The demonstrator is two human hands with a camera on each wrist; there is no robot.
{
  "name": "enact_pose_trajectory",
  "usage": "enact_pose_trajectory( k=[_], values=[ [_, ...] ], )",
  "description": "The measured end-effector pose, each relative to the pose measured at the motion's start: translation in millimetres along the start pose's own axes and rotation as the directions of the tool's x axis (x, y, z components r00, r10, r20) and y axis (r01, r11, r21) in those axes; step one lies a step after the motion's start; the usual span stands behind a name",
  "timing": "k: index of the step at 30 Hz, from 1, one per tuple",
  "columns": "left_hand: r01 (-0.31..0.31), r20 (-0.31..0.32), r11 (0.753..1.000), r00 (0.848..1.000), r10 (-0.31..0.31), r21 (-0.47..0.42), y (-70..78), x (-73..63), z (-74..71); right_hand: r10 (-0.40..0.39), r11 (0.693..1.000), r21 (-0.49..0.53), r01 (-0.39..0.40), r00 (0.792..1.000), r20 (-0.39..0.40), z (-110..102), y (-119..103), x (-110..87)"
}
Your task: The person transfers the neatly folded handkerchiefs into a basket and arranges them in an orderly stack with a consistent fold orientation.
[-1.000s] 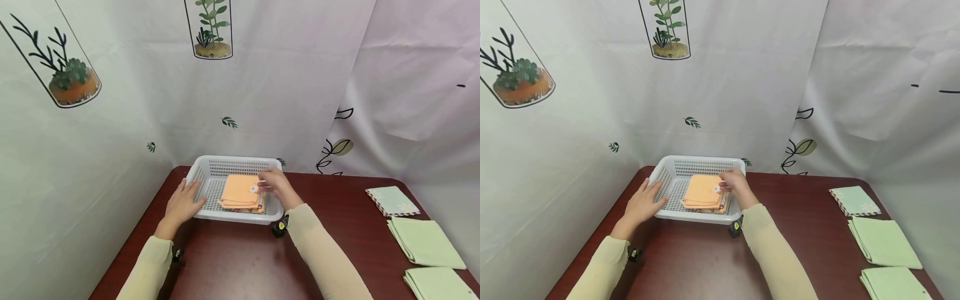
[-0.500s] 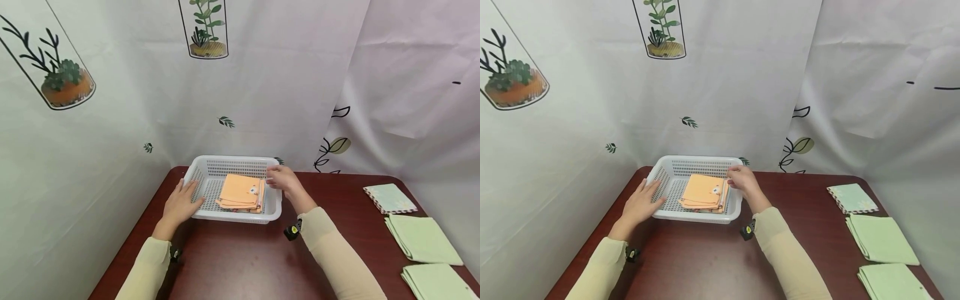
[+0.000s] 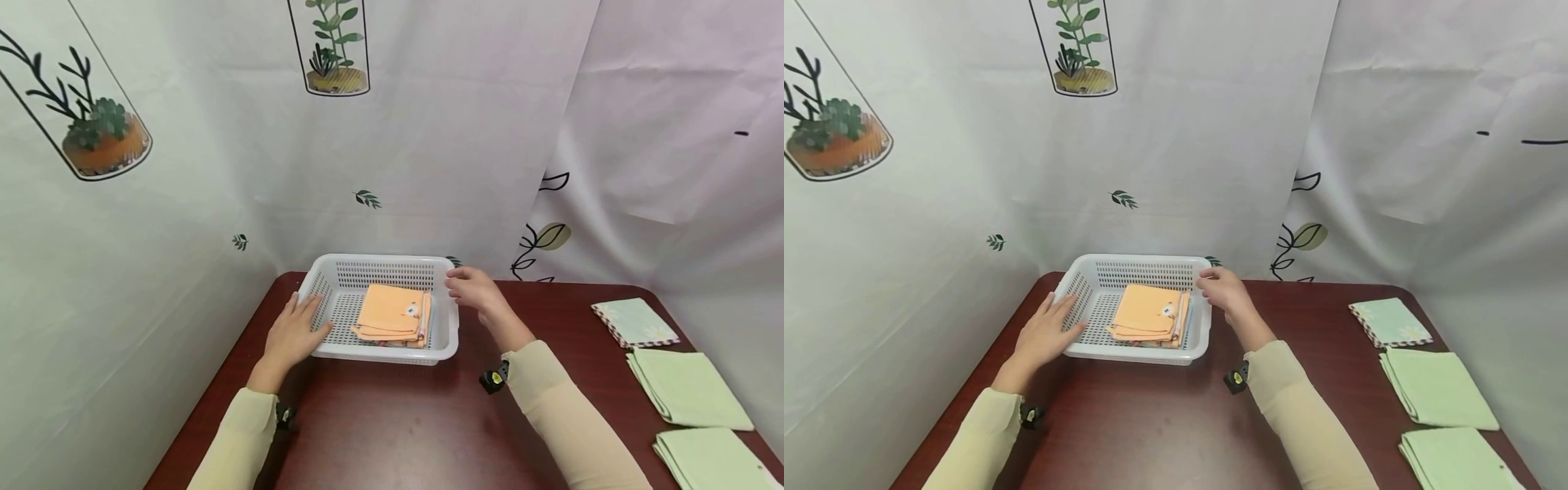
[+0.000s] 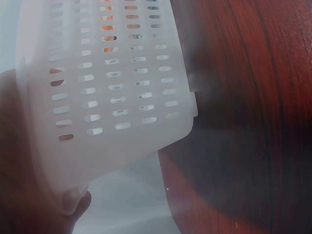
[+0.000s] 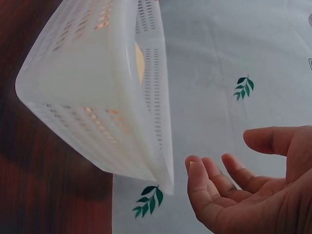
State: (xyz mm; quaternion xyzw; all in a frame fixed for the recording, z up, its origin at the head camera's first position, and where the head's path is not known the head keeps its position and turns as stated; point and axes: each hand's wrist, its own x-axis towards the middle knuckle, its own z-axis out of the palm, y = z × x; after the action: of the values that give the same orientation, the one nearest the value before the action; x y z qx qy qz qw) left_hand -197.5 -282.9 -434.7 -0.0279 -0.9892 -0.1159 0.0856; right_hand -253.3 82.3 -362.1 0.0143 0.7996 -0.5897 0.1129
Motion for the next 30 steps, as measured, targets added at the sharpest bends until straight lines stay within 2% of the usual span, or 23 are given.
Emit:
enact_pose_trajectory(
  k=[18,30],
  values=[
    [0.007,0.005,1.0,1.0,-0.007,-0.007,-0.6,0.1,0.2,-0.031,0.997,-0.075,0.03,0.999,-0.009,-23,13,-6.5],
    [-0.005,-0.001,1.0,1.0,0.005,-0.003,-1.8,-0.1,-0.6,-0.053,0.991,-0.127,0.048,0.998,-0.044,-40,24,-15.9]
  ],
)
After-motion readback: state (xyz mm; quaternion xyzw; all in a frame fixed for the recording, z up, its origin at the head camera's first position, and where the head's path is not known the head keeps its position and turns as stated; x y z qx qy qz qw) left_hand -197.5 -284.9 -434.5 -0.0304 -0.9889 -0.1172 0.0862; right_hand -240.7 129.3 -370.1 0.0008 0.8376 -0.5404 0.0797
